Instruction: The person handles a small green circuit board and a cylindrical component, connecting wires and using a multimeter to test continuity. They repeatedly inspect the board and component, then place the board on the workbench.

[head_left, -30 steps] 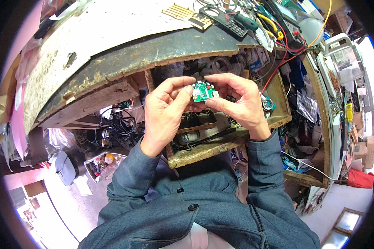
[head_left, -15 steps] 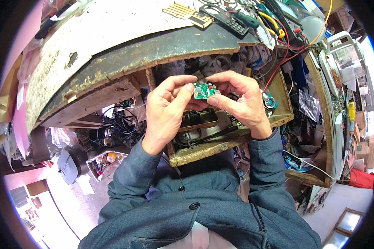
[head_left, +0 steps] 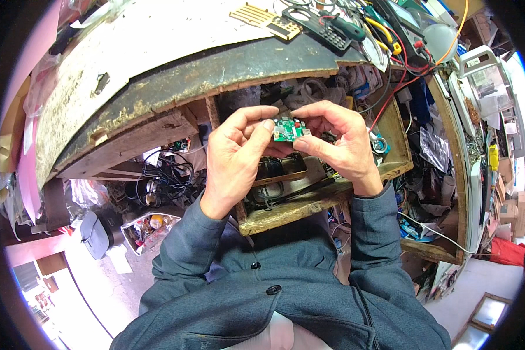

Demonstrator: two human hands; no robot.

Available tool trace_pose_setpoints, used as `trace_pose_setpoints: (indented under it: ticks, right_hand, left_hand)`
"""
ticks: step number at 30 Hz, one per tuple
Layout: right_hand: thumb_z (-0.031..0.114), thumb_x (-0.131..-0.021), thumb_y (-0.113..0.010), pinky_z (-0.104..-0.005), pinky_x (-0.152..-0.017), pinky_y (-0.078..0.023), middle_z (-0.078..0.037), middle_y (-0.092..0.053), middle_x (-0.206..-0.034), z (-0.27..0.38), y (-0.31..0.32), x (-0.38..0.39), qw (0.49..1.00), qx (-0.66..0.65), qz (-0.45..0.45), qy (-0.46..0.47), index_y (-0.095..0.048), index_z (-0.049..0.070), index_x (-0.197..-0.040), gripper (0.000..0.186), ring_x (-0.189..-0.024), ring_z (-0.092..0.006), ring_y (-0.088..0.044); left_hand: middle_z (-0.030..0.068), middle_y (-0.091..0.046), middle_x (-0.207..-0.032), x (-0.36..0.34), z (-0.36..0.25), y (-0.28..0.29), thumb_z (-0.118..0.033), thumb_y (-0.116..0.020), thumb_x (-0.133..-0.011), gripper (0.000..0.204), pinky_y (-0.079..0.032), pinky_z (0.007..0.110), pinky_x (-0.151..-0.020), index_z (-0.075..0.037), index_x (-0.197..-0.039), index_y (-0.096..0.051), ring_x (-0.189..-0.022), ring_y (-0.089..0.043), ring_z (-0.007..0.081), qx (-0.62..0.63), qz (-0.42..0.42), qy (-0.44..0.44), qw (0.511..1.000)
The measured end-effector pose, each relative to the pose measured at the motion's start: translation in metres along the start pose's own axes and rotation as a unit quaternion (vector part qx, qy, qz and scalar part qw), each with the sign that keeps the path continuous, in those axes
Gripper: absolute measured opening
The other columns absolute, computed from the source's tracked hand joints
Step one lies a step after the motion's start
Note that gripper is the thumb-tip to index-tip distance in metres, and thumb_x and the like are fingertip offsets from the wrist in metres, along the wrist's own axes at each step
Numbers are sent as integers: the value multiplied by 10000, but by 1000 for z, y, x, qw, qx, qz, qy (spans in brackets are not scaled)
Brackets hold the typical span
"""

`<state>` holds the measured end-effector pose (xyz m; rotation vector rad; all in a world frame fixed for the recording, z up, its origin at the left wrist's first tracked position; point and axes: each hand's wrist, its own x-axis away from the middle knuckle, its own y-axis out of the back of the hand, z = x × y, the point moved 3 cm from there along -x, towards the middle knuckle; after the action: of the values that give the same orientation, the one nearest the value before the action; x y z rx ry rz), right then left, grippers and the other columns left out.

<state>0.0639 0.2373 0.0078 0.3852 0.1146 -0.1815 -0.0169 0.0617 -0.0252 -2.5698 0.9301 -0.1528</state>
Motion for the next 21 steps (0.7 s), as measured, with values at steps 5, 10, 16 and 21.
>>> trace_pose_setpoints:
  ticks: [5, 10, 16, 21]
  right_hand:
    - [149, -809, -871, -204, -601, -481, -8, -667, -804, -4, -3, -1, 999, -14, -27, 36, -707, 6, -1120, 380, -685, -49, -598]
    - [152, -802, -877, -204, -607, -487, -8, -670, -811, -4, -3, -1, 999, -16, -25, 34, -704, 6, -1133, 400, -688, -50, -602]
    - [132, -782, -891, -200, -623, -496, -6, -688, -862, -1, -4, -1, 999, -22, -25, 37, -700, 10, -1157, 438, -717, -47, -611]
    - [80, -775, -889, -187, -651, -495, 11, -692, -918, 3, -4, 0, 998, -39, -27, 33, -677, 17, -1210, 488, -755, -32, -603]
  left_hand:
    - [143, -740, -1021, 1, -1, -1, -133, -571, -1045, 282, -645, 337, -738, 34, -1268, -615, -848, -737, 193, 2, -4, -2, 1000]
    - [147, -741, -1023, 1, 0, 0, -134, -573, -1045, 283, -645, 333, -737, 28, -1274, -615, -853, -735, 189, 7, -6, -3, 1000]
    - [126, -720, -1064, 1, -2, -1, -86, -567, -1043, 289, -634, 304, -755, 50, -1298, -582, -893, -720, 164, 7, 1, 2, 1000]
    - [118, -724, -1061, 1, 1, -1, -68, -576, -1032, 294, -636, 309, -742, 40, -1305, -592, -875, -712, 157, 10, 1, -5, 1000]
